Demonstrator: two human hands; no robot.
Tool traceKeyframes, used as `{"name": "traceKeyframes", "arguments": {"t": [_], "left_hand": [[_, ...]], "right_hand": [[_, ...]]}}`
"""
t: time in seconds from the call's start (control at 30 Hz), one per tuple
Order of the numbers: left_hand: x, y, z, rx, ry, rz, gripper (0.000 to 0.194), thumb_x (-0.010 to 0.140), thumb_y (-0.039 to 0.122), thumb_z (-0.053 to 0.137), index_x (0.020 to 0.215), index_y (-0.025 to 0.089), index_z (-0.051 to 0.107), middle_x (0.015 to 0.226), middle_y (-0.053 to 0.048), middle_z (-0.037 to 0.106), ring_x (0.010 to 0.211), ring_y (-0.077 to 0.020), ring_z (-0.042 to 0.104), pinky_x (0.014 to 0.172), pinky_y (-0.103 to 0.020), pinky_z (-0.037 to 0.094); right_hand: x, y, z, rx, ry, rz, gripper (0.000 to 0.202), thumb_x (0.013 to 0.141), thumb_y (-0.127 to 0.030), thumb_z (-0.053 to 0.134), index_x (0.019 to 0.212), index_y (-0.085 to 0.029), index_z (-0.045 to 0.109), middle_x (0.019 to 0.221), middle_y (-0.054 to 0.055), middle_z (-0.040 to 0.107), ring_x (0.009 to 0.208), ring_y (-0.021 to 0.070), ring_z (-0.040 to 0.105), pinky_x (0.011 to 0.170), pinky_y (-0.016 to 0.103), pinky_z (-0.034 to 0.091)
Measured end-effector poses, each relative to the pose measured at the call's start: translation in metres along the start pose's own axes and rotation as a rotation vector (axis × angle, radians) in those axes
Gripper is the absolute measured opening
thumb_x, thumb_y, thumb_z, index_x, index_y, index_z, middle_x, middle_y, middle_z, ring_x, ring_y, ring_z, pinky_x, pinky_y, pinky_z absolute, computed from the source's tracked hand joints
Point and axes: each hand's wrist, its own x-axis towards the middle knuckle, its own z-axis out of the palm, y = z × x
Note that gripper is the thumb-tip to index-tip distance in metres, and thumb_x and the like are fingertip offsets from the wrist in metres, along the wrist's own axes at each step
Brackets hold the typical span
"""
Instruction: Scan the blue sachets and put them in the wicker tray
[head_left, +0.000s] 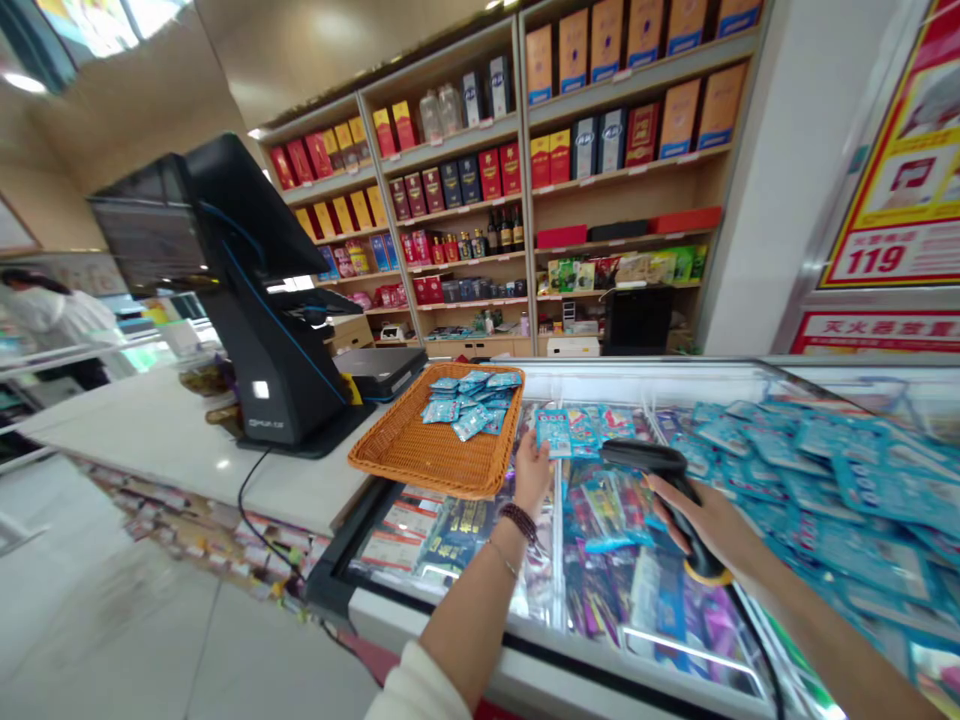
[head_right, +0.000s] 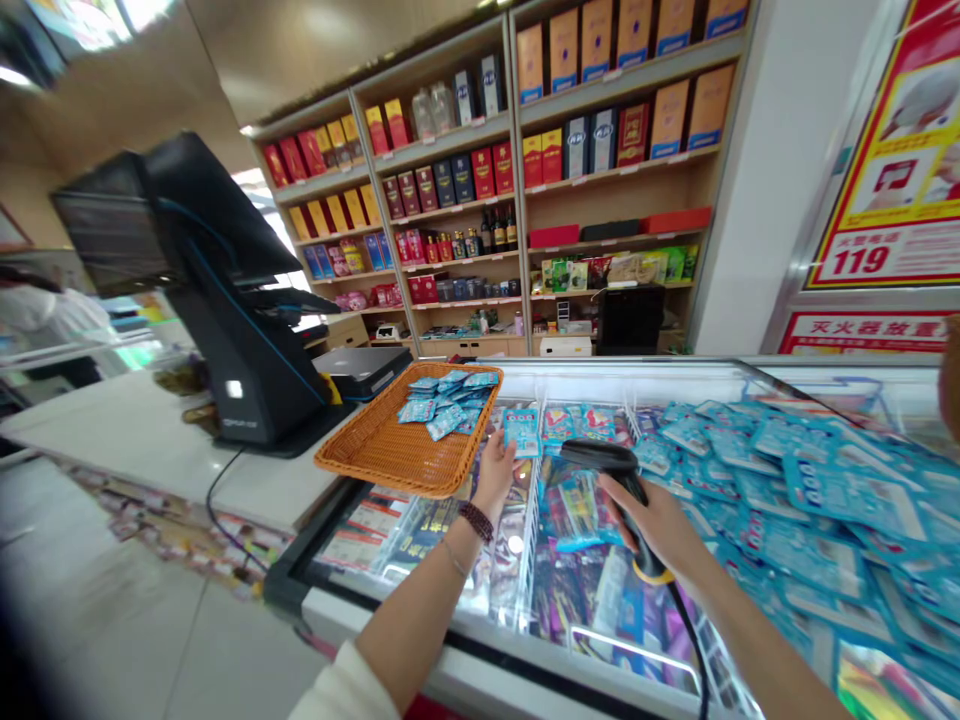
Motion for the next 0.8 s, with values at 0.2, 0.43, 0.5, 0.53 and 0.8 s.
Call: {"name": "traceKeyframes", "arguments": {"t": [0.2,0.43,0.5,0.53,0.8], "left_hand": [[-0.001,-0.002,0.000,-0.026,-0.012,0.034,0.021,0.085,0.021,0.076,0.101,0.019,0.065,0.093,-0.003,0.074,0.077,-0.0109,0.070,0.082,-0.027,0.060],[-0.004,0.001,0.002,0.000,0.020,0.019,0.022,0.085,0.022,0.077,0.103,0.019,0.065,0.091,-0.003,0.074,0.081,-0.0131,0.072,0.083,-0.028,0.060],[-0.005,0.003,0.002,0.007,0.018,0.011,0.022,0.085,0.024,0.077,0.103,0.019,0.065,0.092,-0.003,0.075,0.084,-0.0139,0.073,0.085,-0.028,0.060],[-0.005,0.004,0.002,0.014,0.014,0.008,0.023,0.085,0.025,0.077,0.103,0.019,0.065,0.093,-0.003,0.075,0.085,-0.0144,0.073,0.085,-0.029,0.060],[0.001,0.007,0.006,0.186,-0.006,-0.022,0.026,0.077,0.026,0.082,0.096,0.017,0.068,0.090,-0.005,0.075,0.081,-0.0166,0.073,0.078,-0.029,0.060]], "right_hand": [[0.000,0.000,-0.002,-0.045,-0.022,-0.011,0.062,0.078,-0.082,0.065,0.065,-0.021,0.056,0.056,-0.003,0.056,0.036,0.0098,0.048,0.040,0.027,0.036],[-0.002,0.000,0.000,-0.042,-0.019,-0.022,0.062,0.076,-0.081,0.067,0.065,-0.021,0.057,0.056,-0.003,0.057,0.035,0.0095,0.048,0.039,0.026,0.036],[-0.002,0.000,0.001,-0.019,-0.004,-0.031,0.062,0.076,-0.080,0.069,0.065,-0.020,0.058,0.056,-0.003,0.057,0.034,0.0090,0.048,0.038,0.025,0.035],[-0.001,0.001,0.001,-0.003,0.002,-0.033,0.061,0.076,-0.079,0.070,0.066,-0.020,0.058,0.055,-0.003,0.057,0.034,0.0088,0.047,0.038,0.025,0.035],[-0.003,-0.010,-0.031,0.188,0.162,-0.013,0.054,0.070,-0.071,0.079,0.078,-0.019,0.063,0.054,-0.004,0.058,0.032,0.0081,0.046,0.034,0.022,0.032]]}}
